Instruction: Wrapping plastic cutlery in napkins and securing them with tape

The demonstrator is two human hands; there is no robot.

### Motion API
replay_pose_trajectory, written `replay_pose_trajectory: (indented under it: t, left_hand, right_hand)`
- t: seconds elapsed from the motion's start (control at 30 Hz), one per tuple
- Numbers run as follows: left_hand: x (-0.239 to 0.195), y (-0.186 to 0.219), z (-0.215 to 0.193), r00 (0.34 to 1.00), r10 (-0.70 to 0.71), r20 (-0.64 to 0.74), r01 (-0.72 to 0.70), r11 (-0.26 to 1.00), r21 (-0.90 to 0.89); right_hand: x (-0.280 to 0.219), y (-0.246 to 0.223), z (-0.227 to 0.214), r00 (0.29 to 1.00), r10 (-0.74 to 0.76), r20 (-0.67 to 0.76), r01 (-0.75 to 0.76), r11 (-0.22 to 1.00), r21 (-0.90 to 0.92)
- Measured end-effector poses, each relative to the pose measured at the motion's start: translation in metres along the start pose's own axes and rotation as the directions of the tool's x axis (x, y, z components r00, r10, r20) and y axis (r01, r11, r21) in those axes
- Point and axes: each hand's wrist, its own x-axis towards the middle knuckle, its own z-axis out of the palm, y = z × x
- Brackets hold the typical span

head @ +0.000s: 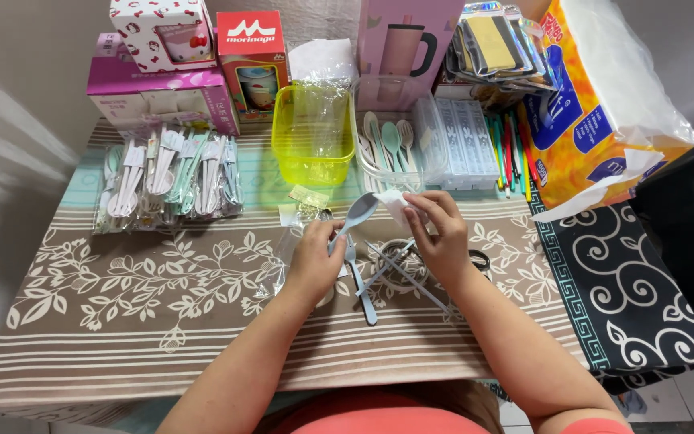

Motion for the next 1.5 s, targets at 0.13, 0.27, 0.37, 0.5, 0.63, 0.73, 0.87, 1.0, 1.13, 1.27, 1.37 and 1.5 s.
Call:
replay_pose_trajectory:
  t: [0.13,0.27,0.37,0.5,0.63,0.73,0.87,1.0,1.13,1.27,1.37,1.5]
  left_hand:
    - [-0.002,-0.013,0.028,0.999,0.033,0.021,-0.028,0.978,-0.205]
    - [-0.006,-0.018,0.046,0.973,-0.027,0.229,0.152,0.823,-0.547]
    - [-0.006,-0.014,0.050,0.962,-0.008,0.272,0.176,0.782,-0.598]
    - [-0.007,-0.010,0.046,0.975,0.011,0.222,0.126,0.797,-0.591]
    - [-0.008,-0.001,0.035,0.980,0.002,0.200,0.126,0.770,-0.626]
    - [-0.010,0.010,0.034,0.964,-0.051,0.261,0.235,0.617,-0.751]
    - [-0.006,-0.010,0.054,0.911,-0.062,0.408,0.403,0.343,-0.848]
    - [-0.007,0.027,0.023,0.888,-0.129,0.442,0.457,0.362,-0.812]
    - [-0.010,0.002,0.041,0.916,-0.071,0.394,0.387,0.409,-0.826]
    - [-0.014,0.002,0.046,0.910,-0.015,0.415,0.393,0.357,-0.847]
    - [-0.010,0.007,0.040,0.900,-0.008,0.435,0.407,0.369,-0.836]
    - [-0.009,0.000,0.042,0.902,0.002,0.432,0.411,0.299,-0.861]
  right_hand:
    - [-0.018,0.005,0.024,0.991,-0.129,0.027,0.131,0.985,-0.111]
    - [-0.014,0.005,0.030,0.964,-0.225,0.140,0.252,0.941,-0.224]
    - [-0.014,0.019,0.028,0.982,-0.175,0.075,0.188,0.950,-0.250]
    - [-0.025,0.000,0.038,0.984,-0.139,0.107,0.161,0.958,-0.238]
    - [-0.017,0.009,0.036,0.983,-0.157,0.091,0.173,0.962,-0.210]
    - [-0.018,0.027,0.027,0.988,0.129,-0.085,-0.125,0.991,0.056]
    - [-0.015,0.002,0.025,0.972,0.229,-0.057,-0.203,0.934,0.295]
    - [-0.018,-0.032,0.035,0.991,-0.089,0.103,0.083,0.995,0.059]
    - [-0.016,-0.007,0.035,0.993,-0.081,0.084,0.085,0.996,-0.033]
    - [-0.015,0.020,0.032,0.998,0.039,-0.047,-0.031,0.989,0.147]
    - [-0.025,0.007,0.035,1.000,-0.005,-0.009,0.006,0.995,0.101]
    - [-0.025,-0.004,0.037,0.999,0.049,0.023,-0.050,0.998,0.038]
